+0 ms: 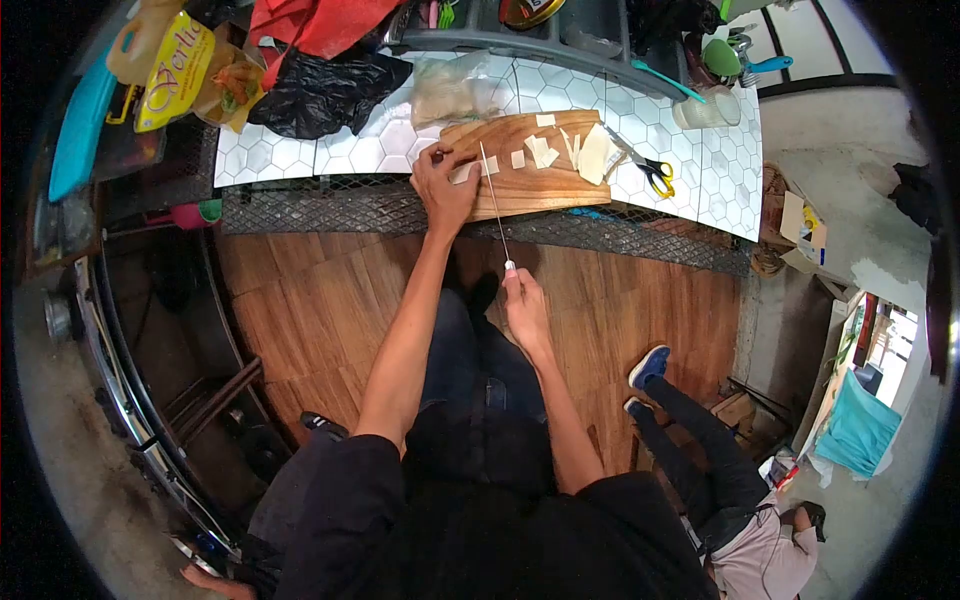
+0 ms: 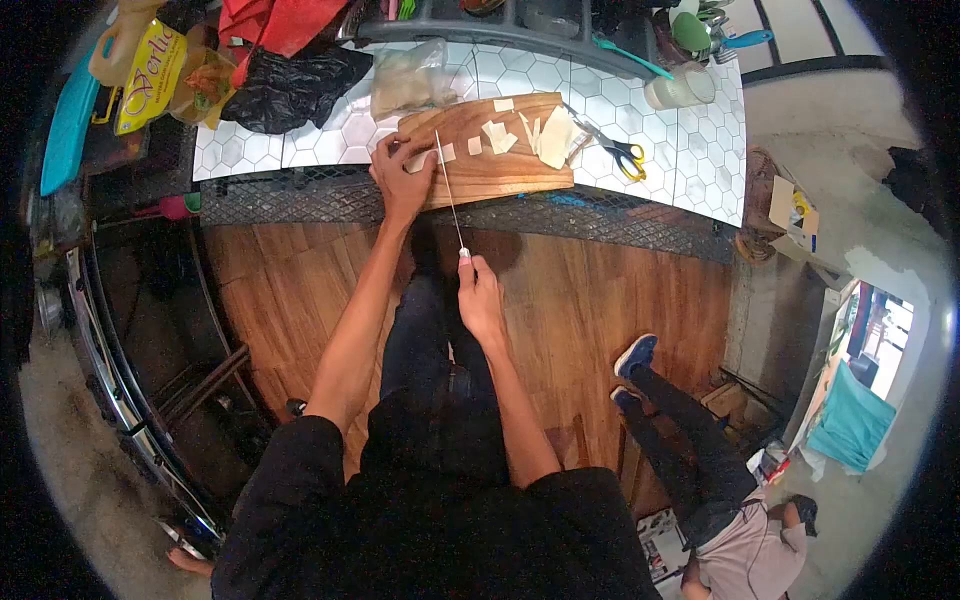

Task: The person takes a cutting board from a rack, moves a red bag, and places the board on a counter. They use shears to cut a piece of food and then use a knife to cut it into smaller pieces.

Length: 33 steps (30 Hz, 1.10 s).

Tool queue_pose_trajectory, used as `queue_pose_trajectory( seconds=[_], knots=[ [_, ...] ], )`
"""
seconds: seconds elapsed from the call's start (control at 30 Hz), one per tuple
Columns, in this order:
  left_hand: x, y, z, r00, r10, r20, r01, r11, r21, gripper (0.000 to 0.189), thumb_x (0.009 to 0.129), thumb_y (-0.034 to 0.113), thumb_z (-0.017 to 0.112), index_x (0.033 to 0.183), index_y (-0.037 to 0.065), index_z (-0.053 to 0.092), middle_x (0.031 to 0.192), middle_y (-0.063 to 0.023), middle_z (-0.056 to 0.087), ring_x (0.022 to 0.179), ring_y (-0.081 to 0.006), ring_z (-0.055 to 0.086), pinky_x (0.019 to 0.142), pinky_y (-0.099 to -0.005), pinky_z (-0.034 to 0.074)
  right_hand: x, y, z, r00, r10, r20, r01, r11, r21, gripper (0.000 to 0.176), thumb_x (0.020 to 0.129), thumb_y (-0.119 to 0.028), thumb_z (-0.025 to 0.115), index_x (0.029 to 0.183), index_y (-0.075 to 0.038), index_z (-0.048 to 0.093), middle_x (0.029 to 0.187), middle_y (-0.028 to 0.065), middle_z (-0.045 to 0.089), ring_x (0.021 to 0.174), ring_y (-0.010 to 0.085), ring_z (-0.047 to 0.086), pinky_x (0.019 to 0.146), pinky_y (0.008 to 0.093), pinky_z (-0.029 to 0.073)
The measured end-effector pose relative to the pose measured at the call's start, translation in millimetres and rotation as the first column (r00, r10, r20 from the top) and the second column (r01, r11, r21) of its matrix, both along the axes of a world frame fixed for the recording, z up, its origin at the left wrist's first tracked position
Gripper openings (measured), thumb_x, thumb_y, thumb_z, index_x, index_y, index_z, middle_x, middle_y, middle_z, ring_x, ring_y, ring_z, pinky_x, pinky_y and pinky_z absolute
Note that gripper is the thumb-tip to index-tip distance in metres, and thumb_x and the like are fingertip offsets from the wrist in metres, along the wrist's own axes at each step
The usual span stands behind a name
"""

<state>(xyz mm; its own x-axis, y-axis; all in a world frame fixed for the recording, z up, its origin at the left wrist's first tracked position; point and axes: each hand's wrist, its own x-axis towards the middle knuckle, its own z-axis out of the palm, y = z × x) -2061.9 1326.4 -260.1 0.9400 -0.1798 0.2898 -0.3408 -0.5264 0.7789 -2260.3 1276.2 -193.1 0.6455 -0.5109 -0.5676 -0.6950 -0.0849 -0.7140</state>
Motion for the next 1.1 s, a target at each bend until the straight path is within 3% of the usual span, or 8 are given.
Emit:
queue_pose_trajectory(
  seconds=[0.1,0.27,0.33,0.5,0.6,0.67,1.0,1.1],
  knots=[
    [-1,3,-5,1.000,0.005,-0.008,-0.005,1.000,0.011,0.024,0.071,0.022,0.078,0.093,0.013,0.075,0.111,-0.0082,0.054,0.110,-0.0282,0.049,0.096,-0.0437,0.033,0,2,4,1.000,0.011,-0.009,-0.012,0.999,-0.036,0.039,0.102,-0.035,0.041,0.101,0.002,0.055,0.093,0.0314,0.060,0.093,0.0533,0.055,0.076,0.0512,0.043],
    [1,2,-14,1.000,0.010,-0.023,-0.009,1.000,0.015,0.026,0.072,0.029,0.078,0.095,0.017,0.076,0.117,-0.0055,0.054,0.116,-0.0260,0.046,0.098,-0.0443,0.031,5,7,12,0.996,-0.001,-0.087,-0.004,0.998,-0.055,0.039,0.102,-0.035,0.041,0.100,0.001,0.055,0.089,0.0306,0.060,0.088,0.0516,0.056,0.074,0.0509,0.043],
    [-2,2,-11,0.999,0.012,-0.030,-0.012,1.000,0.012,0.026,0.072,0.030,0.078,0.095,0.017,0.076,0.116,-0.0054,0.054,0.116,-0.0260,0.046,0.097,-0.0442,0.032,3,5,9,1.000,0.008,-0.005,-0.009,0.991,-0.133,0.042,0.101,-0.037,0.043,0.088,0.001,0.056,0.068,0.0166,0.054,0.065,0.0287,0.056,0.063,0.0402,0.043],
    [-1,-1,-8,0.999,0.033,-0.028,-0.032,0.999,0.025,0.026,0.071,0.030,0.078,0.094,0.018,0.076,0.115,-0.0054,0.054,0.114,-0.0264,0.047,0.096,-0.0439,0.033,1,0,7,1.000,-0.009,0.018,0.010,0.999,-0.038,0.041,0.101,-0.036,0.045,0.083,0.001,0.054,0.062,0.0058,0.046,0.058,0.0132,0.047,0.054,0.0329,0.039],
    [-2,-4,-8,0.998,0.061,-0.020,-0.060,0.997,0.052,0.026,0.070,0.030,0.078,0.094,0.019,0.075,0.114,-0.0053,0.054,0.113,-0.0267,0.048,0.095,-0.0438,0.033,0,-1,4,0.998,-0.009,0.060,0.014,0.997,-0.081,0.041,0.101,-0.035,0.045,0.082,0.001,0.053,0.062,0.0060,0.045,0.057,0.0139,0.045,0.054,0.0336,0.038],
    [-2,-3,-8,0.998,0.056,-0.002,-0.056,0.996,0.068,0.025,0.071,0.028,0.077,0.094,0.018,0.075,0.114,-0.0059,0.054,0.112,-0.0269,0.048,0.095,-0.0438,0.034,2,-3,7,0.998,0.045,-0.036,-0.047,0.997,-0.054,0.041,0.102,-0.035,0.041,0.094,0.004,0.053,0.079,0.0265,0.056,0.077,0.0442,0.057,0.068,0.0458,0.044],
    [-2,-2,-3,0.999,0.040,0.007,-0.040,0.997,0.064,0.026,0.071,0.026,0.077,0.094,0.014,0.073,0.115,-0.0079,0.054,0.113,-0.0283,0.048,0.096,-0.0447,0.033,3,-11,12,0.998,0.050,-0.025,-0.050,0.998,0.023,0.040,0.102,-0.033,0.042,0.094,0.004,0.053,0.080,0.0287,0.055,0.077,0.0472,0.055,0.070,0.0470,0.043],
    [-2,-2,-4,0.999,0.035,0.006,-0.036,0.998,0.060,0.027,0.072,0.027,0.077,0.094,0.014,0.073,0.115,-0.0083,0.054,0.114,-0.0283,0.048,0.096,-0.0448,0.033,12,-14,9,0.998,0.067,-0.016,-0.068,0.995,-0.078,0.040,0.102,-0.034,0.043,0.095,0.003,0.055,0.082,0.0304,0.057,0.081,0.0503,0.056,0.071,0.0483,0.044]
  ],
)
